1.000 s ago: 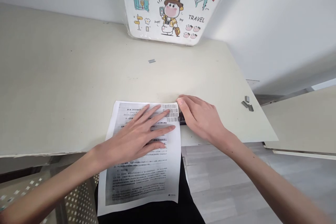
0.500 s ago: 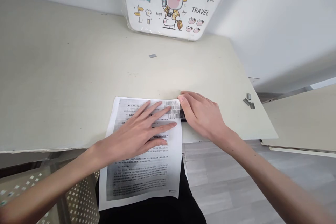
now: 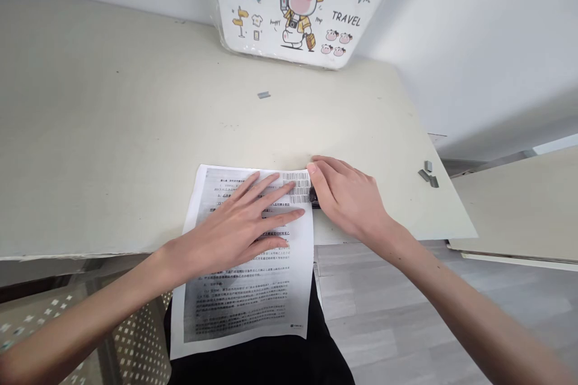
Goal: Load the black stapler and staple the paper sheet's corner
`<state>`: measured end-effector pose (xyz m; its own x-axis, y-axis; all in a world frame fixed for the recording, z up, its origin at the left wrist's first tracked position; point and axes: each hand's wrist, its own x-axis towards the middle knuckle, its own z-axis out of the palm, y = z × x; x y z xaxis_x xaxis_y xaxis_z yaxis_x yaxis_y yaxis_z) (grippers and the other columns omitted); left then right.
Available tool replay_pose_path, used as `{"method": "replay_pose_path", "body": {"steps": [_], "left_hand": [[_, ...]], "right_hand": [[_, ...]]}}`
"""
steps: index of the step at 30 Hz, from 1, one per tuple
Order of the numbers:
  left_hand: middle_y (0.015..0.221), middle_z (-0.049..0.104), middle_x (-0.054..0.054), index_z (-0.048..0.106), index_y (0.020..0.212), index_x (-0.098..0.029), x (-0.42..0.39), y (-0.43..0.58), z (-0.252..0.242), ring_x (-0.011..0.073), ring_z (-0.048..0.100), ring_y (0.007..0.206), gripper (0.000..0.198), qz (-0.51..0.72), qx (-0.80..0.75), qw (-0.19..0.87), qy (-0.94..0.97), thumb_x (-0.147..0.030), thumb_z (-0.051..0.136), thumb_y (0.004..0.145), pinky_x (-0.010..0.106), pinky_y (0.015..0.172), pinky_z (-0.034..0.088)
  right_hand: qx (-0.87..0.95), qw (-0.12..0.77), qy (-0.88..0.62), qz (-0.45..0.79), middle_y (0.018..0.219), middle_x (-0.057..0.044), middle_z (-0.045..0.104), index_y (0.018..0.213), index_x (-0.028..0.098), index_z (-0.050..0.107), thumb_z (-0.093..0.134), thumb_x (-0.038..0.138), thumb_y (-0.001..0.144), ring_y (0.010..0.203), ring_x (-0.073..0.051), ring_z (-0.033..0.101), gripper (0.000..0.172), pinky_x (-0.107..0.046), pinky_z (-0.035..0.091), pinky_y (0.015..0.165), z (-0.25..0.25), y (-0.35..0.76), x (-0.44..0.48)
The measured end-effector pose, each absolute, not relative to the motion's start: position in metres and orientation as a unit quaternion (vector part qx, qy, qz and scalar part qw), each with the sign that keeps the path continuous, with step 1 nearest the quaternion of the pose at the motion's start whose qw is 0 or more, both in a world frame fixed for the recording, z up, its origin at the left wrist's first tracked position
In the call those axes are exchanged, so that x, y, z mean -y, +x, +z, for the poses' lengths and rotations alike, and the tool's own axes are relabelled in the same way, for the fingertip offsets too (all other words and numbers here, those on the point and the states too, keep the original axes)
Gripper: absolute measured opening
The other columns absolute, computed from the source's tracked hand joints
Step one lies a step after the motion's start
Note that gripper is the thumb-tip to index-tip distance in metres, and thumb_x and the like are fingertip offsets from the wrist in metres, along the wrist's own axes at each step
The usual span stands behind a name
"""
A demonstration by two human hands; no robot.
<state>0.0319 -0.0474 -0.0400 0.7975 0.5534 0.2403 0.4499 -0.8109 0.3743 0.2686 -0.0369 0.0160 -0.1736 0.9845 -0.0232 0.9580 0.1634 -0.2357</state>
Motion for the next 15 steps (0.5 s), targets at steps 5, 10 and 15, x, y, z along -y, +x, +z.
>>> {"method": "replay_pose_path", "body": {"steps": [5,10,15], "left_hand": [[0.173,0.028,0.003,0.053,0.153,-0.033,0.0473,0.0315,-0.0403,0.0330,0.020,0.161,0.050,0.173,-0.269,0.151,0.936,-0.053,0.047,0.107,0.060,0.131,0.014],[0.173,0.029,0.003,0.054,0.152,-0.033,0.0470,0.0314,-0.0396,0.0327,0.021,0.161,0.049,0.174,-0.268,0.153,0.935,-0.053,0.047,0.108,0.060,0.131,0.014],[0.173,0.028,0.004,0.054,0.152,-0.032,0.0470,0.0316,-0.0382,0.0332,0.019,0.161,0.050,0.163,-0.268,0.152,0.937,-0.053,0.047,0.108,0.060,0.131,0.014]], "right_hand": [[0.760,0.069,-0.638,0.107,0.140,-0.002,0.069,0.118,0.030,0.073,0.018,0.048,0.110,0.119,-0.029,0.069,0.057,-0.044,0.057,0.087,0.0172,0.2695,0.0370],[0.763,0.063,-0.634,0.108,0.142,-0.002,0.068,0.124,0.030,0.071,0.019,0.048,0.110,0.122,-0.029,0.068,0.057,-0.045,0.057,0.089,0.0173,0.2718,0.0369],[0.765,0.057,-0.632,0.110,0.143,-0.002,0.067,0.125,0.031,0.069,0.018,0.048,0.111,0.123,-0.030,0.067,0.056,-0.046,0.056,0.090,0.0174,0.2713,0.0370]]}}
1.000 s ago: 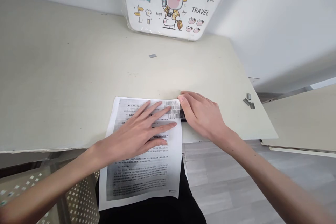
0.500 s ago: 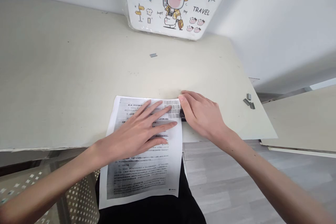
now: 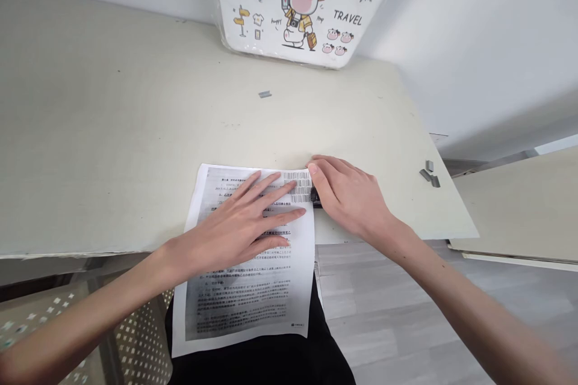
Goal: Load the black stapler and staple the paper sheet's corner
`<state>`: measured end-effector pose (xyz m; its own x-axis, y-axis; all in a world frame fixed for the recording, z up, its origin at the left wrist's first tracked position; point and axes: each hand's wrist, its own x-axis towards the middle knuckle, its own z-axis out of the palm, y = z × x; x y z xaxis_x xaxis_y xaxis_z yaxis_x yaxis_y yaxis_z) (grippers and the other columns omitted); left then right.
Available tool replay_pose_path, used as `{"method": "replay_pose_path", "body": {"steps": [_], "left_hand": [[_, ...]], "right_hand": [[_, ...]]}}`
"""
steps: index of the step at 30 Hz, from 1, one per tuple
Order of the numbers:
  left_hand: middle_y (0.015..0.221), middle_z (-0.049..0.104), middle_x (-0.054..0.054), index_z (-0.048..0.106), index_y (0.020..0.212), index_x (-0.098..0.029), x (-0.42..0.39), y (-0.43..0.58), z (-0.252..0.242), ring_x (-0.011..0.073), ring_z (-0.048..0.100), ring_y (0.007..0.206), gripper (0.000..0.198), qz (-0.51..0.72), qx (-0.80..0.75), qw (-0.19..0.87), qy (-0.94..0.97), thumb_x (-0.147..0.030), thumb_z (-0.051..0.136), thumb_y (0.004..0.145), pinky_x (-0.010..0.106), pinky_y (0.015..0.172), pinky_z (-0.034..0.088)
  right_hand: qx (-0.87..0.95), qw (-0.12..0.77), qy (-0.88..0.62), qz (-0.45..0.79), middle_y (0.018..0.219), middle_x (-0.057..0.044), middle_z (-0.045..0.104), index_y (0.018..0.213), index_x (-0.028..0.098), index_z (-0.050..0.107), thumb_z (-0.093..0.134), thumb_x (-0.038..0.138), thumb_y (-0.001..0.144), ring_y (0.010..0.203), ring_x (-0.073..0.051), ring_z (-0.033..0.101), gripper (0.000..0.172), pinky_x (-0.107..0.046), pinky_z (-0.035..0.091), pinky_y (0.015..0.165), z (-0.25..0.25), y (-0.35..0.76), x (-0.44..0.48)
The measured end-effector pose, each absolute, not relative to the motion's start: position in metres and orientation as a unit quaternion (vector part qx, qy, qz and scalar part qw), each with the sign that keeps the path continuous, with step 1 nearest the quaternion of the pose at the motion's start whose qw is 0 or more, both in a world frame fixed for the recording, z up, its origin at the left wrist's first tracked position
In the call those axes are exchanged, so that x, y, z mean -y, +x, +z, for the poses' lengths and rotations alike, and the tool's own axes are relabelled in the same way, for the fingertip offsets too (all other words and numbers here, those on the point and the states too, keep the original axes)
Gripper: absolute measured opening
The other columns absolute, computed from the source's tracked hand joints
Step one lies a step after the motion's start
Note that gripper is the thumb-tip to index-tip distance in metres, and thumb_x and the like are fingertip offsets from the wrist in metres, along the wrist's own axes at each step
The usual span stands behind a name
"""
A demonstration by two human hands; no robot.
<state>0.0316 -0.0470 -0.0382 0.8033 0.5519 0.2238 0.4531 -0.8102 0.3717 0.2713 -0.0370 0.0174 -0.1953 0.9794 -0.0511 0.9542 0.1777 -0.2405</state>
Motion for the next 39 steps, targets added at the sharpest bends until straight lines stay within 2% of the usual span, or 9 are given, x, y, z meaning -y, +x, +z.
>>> {"method": "replay_pose_path", "body": {"steps": [15,34,39], "left_hand": [[0.173,0.027,0.003,0.052,0.153,-0.033,0.047,0.032,-0.039,0.0326,0.018,0.161,0.050,0.157,-0.267,0.151,0.939,-0.054,0.045,0.108,0.060,0.131,0.013],[0.172,0.031,0.005,0.053,0.152,-0.029,0.042,0.036,-0.035,0.0327,0.021,0.161,0.053,0.157,-0.254,0.152,0.942,-0.055,0.050,0.106,0.058,0.131,0.014],[0.170,0.035,0.004,0.053,0.152,-0.028,0.035,0.041,-0.035,0.0314,0.017,0.162,0.054,0.146,-0.220,0.149,0.953,-0.056,0.050,0.106,0.056,0.132,0.014]], "right_hand": [[0.769,0.062,-0.626,0.111,0.142,-0.002,0.068,0.124,0.031,0.069,0.019,0.047,0.111,0.123,-0.030,0.067,0.055,-0.047,0.056,0.090,0.018,0.272,0.036],[0.773,0.056,-0.626,0.086,0.141,-0.001,0.069,0.122,0.029,0.070,0.023,0.042,0.111,0.120,-0.026,0.069,0.050,-0.038,0.056,0.081,0.017,0.270,0.036],[0.778,0.056,-0.620,0.081,0.141,-0.001,0.069,0.119,0.030,0.070,0.023,0.039,0.110,0.118,-0.025,0.069,0.049,-0.037,0.055,0.079,0.017,0.270,0.036]]}}
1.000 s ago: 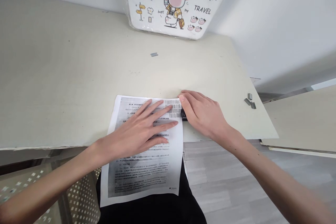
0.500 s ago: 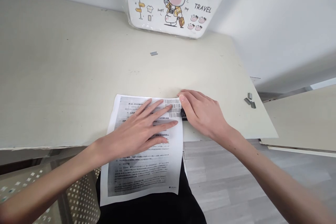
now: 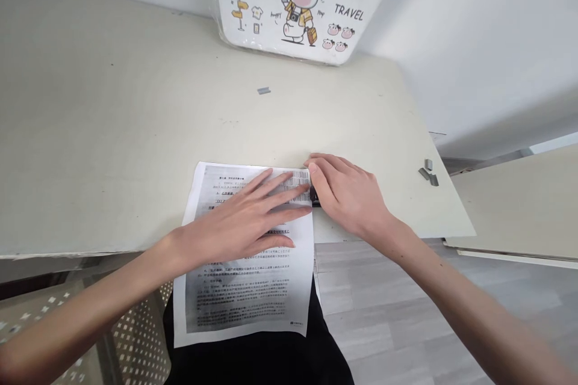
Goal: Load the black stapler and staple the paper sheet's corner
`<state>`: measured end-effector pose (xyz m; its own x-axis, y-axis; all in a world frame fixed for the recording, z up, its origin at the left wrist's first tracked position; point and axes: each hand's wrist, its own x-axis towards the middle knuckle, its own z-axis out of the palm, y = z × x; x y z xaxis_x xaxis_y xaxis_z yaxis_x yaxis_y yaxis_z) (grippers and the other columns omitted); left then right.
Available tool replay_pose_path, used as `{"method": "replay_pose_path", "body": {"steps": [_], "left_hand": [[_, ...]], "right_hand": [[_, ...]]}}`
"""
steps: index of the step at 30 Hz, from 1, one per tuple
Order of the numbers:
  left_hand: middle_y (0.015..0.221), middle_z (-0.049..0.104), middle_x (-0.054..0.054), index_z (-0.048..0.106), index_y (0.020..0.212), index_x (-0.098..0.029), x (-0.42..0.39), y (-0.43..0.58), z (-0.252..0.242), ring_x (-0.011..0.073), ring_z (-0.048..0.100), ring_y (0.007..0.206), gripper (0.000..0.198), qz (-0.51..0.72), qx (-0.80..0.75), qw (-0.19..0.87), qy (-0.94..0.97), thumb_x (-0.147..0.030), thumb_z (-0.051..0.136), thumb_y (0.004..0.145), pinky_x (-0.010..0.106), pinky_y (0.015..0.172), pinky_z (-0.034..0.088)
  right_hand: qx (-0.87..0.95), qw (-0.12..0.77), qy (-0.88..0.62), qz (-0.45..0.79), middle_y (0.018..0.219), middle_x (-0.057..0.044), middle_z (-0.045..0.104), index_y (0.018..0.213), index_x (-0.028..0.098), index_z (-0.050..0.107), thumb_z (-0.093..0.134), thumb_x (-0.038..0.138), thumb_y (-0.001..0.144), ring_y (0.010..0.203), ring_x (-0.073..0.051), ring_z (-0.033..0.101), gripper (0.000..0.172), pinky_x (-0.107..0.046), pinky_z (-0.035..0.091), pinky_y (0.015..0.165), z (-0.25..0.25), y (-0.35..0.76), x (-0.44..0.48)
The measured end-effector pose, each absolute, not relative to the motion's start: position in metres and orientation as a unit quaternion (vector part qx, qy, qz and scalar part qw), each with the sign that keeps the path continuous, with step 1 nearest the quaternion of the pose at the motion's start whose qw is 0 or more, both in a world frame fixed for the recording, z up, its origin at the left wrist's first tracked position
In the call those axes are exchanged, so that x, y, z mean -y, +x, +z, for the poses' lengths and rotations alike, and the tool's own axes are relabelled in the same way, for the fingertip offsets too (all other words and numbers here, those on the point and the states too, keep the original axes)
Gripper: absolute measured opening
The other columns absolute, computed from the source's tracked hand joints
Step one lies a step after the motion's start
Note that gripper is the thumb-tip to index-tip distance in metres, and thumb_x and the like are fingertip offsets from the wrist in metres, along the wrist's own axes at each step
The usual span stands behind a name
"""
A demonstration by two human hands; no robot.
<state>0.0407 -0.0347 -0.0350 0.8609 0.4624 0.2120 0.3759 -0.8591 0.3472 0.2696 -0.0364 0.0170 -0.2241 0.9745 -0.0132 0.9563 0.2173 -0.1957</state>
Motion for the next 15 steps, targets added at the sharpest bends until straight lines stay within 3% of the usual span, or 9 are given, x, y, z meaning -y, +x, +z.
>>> {"method": "replay_pose_path", "body": {"steps": [15], "left_hand": [[0.172,0.030,0.003,0.052,0.154,-0.031,0.0369,0.0430,-0.0399,0.0322,0.017,0.162,0.054,0.152,-0.225,0.143,0.952,-0.056,0.047,0.107,0.057,0.132,0.012]], "right_hand": [[0.766,0.058,-0.632,0.101,0.142,0.000,0.068,0.121,0.030,0.070,0.025,0.040,0.110,0.118,-0.025,0.070,0.048,-0.039,0.055,0.083,0.0180,0.2692,0.0359]]}}
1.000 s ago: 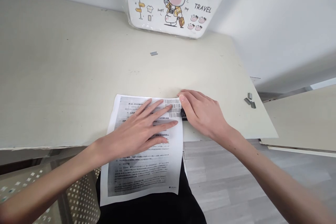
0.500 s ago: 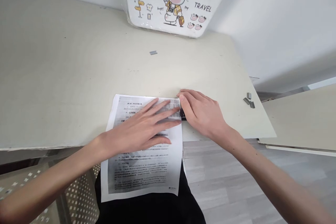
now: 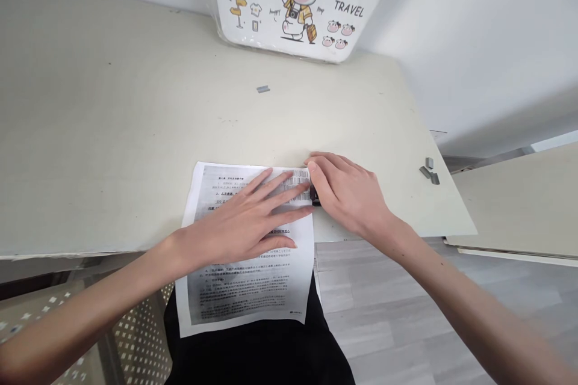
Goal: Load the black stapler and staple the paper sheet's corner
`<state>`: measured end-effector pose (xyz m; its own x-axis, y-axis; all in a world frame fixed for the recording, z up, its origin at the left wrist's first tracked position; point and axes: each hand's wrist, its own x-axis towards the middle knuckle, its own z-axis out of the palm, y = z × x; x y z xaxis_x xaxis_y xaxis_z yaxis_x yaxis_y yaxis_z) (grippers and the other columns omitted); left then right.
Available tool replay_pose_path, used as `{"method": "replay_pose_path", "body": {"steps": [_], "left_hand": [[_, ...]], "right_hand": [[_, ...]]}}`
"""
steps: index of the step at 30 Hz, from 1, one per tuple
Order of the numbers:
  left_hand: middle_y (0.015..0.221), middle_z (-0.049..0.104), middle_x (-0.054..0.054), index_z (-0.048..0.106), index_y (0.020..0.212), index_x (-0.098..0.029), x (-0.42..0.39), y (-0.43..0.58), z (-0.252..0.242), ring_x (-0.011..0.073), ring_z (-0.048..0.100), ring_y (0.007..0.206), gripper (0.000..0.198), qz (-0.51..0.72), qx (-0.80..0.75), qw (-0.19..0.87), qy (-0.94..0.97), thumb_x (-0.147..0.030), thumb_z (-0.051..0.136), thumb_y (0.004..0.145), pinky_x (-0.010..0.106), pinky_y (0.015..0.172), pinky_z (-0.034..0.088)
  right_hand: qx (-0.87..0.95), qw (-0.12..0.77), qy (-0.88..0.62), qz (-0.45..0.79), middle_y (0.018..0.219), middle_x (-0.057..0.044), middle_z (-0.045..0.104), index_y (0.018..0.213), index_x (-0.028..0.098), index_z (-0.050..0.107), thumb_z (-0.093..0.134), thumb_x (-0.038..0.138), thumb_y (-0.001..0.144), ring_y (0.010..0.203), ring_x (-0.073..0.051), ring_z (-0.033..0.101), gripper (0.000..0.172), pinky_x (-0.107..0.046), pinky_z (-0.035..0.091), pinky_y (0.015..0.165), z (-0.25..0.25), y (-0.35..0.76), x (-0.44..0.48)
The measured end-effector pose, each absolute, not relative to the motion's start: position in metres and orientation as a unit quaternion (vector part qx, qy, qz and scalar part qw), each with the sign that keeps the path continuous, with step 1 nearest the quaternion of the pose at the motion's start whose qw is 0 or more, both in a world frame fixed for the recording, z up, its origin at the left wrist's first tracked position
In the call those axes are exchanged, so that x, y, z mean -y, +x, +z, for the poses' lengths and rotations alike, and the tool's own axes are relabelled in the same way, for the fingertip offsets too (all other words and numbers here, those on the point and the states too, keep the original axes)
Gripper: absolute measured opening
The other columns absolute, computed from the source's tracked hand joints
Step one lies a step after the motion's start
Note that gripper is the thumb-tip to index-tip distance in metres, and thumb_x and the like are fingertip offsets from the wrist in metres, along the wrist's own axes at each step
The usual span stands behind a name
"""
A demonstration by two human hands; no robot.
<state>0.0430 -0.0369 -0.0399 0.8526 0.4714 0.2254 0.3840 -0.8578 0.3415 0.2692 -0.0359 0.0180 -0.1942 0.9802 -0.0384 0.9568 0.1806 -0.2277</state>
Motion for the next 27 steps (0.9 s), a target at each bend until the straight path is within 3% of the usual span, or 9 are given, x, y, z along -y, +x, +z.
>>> {"method": "replay_pose_path", "body": {"steps": [6,11,27], "left_hand": [[0.173,0.026,0.003,0.051,0.155,-0.029,0.0363,0.0430,-0.0406,0.0321,0.014,0.162,0.056,0.144,-0.224,0.145,0.953,-0.058,0.044,0.108,0.057,0.132,0.011],[0.174,0.026,0.002,0.050,0.155,-0.031,0.0362,0.0428,-0.0422,0.0316,0.015,0.162,0.055,0.152,-0.222,0.149,0.951,-0.057,0.047,0.107,0.057,0.132,0.011],[0.173,0.028,0.003,0.051,0.154,-0.030,0.0366,0.0431,-0.0393,0.0321,0.015,0.162,0.054,0.144,-0.224,0.149,0.952,-0.055,0.046,0.107,0.057,0.132,0.011]], "right_hand": [[0.747,0.096,-0.638,0.160,0.141,-0.001,0.069,0.129,0.032,0.069,0.021,0.051,0.111,0.128,-0.028,0.065,0.055,-0.043,0.054,0.100,0.0199,0.2769,0.0365],[0.733,0.105,-0.645,0.185,0.142,0.000,0.069,0.129,0.032,0.069,0.019,0.055,0.111,0.130,-0.028,0.064,0.058,-0.045,0.051,0.106,0.0209,0.2787,0.0377],[0.760,0.076,-0.635,0.118,0.138,-0.005,0.070,0.123,0.028,0.070,0.021,0.046,0.110,0.116,-0.028,0.070,0.054,-0.042,0.055,0.087,0.0200,0.2697,0.0367]]}}
